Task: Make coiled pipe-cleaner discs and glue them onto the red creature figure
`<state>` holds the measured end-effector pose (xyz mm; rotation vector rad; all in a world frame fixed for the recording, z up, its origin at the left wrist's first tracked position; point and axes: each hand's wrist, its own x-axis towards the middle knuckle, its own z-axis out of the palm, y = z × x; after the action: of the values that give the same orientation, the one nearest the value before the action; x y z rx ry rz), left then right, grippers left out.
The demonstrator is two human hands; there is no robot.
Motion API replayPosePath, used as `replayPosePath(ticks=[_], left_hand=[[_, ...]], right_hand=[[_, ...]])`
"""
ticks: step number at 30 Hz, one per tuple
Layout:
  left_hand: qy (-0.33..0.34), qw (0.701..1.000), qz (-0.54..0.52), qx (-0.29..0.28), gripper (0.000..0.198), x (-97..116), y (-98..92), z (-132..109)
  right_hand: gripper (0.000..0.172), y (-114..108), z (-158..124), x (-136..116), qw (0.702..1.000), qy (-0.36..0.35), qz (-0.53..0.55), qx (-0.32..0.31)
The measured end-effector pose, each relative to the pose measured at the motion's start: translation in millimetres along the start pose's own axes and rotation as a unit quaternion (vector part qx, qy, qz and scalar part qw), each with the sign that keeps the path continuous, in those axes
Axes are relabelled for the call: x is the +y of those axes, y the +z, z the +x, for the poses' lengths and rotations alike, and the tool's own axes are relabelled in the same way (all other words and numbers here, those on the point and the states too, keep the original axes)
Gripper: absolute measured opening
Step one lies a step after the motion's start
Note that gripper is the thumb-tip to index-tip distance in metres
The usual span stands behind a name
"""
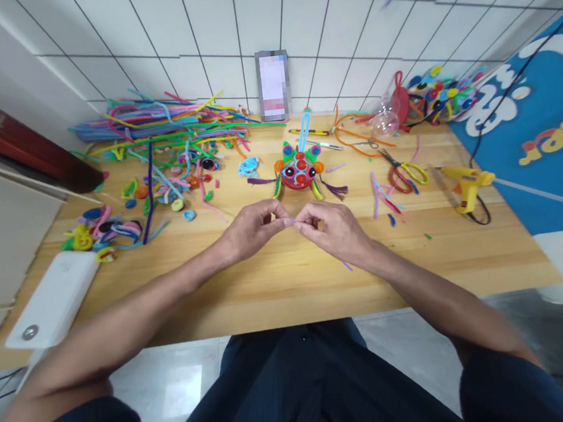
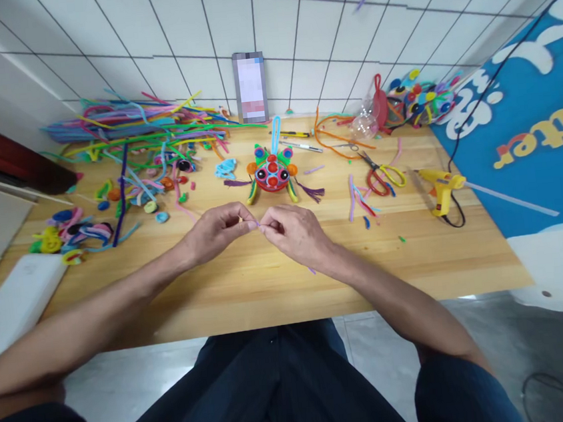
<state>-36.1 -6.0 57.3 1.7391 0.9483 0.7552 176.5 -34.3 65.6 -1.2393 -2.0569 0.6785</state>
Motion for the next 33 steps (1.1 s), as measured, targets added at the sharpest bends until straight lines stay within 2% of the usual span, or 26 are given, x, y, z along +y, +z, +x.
replayPosePath(ticks=[2, 5, 7, 9, 13, 15, 17, 20, 22, 25, 27, 29, 33], left_hand=[[-0.048, 0.993, -0.102, 0.039, 0.029, -2.5, 12.8, -4.0], [-0.114, 0.954, -0.257, 0.104, 0.037, -8.5, 30.0, -9.4], [-0.127, 0.943, -0.29, 0.104, 0.04, -11.5, 31.7, -10.3], [-0.117, 0.958, -0.25, 0.077, 0.04, -11.8, 24.0, -9.1], [-0.041, 0.997, -0.051, 0.03, 0.027, -4.3, 0.3, -5.0], [-0.001, 0.999, 0.031, 0.017, 0.019, 0.4, -5.4, -3.8], [0.015, 0.998, 0.065, 0.01, 0.016, 3.4, -4.8, -3.6], [0.001, 0.999, 0.022, 0.033, 0.018, 2.1, 6.6, -5.2], [-0.032, 0.994, -0.082, 0.063, 0.027, -2.3, 20.0, -7.4], [-0.102, 0.951, -0.27, 0.108, 0.041, -10.7, 40.1, -10.7], [-0.137, 0.929, -0.324, 0.119, 0.044, -14.6, 45.2, -11.4], [-0.137, 0.939, -0.3, 0.098, 0.043, -15.5, 39.6, -10.2], [-0.065, 0.991, -0.116, 0.016, 0.032, -8.4, 10.2, -3.2]], right_hand=[[0.013, 7.9, -0.6, 0.8, 0.997, 0.042, 0.06, 0.023], [0.016, 18.9, -1.3, 5.5, 0.984, 0.105, 0.139, 0.045], [0.017, 20.7, -1.3, 9.1, 0.979, 0.126, 0.157, 0.038], [0.015, 17.1, -1.0, 11.5, 0.981, 0.122, 0.147, 0.02], [0.014, 4.9, -0.5, 10.3, 0.995, 0.067, 0.071, -0.012], [0.011, 0.9, -0.3, 7.4, 0.999, 0.035, 0.028, -0.022], [0.011, -0.6, 0.0, 4.1, 1.0, 0.012, -0.003, -0.024], [0.012, 2.9, 0.1, 0.8, 1.0, 0.024, 0.015, -0.012], [0.013, 10.1, -0.1, 1.6, 0.995, 0.061, 0.077, 0.0], [0.018, 23.6, -0.1, 8.0, 0.978, 0.122, 0.166, 0.023], [0.02, 28.2, 0.5, 13.7, 0.971, 0.148, 0.186, 0.017], [0.021, 26.1, 1.3, 18.1, 0.971, 0.157, 0.18, -0.006], [0.015, 9.9, 2.5, 18.1, 0.982, 0.128, 0.134, -0.046]])
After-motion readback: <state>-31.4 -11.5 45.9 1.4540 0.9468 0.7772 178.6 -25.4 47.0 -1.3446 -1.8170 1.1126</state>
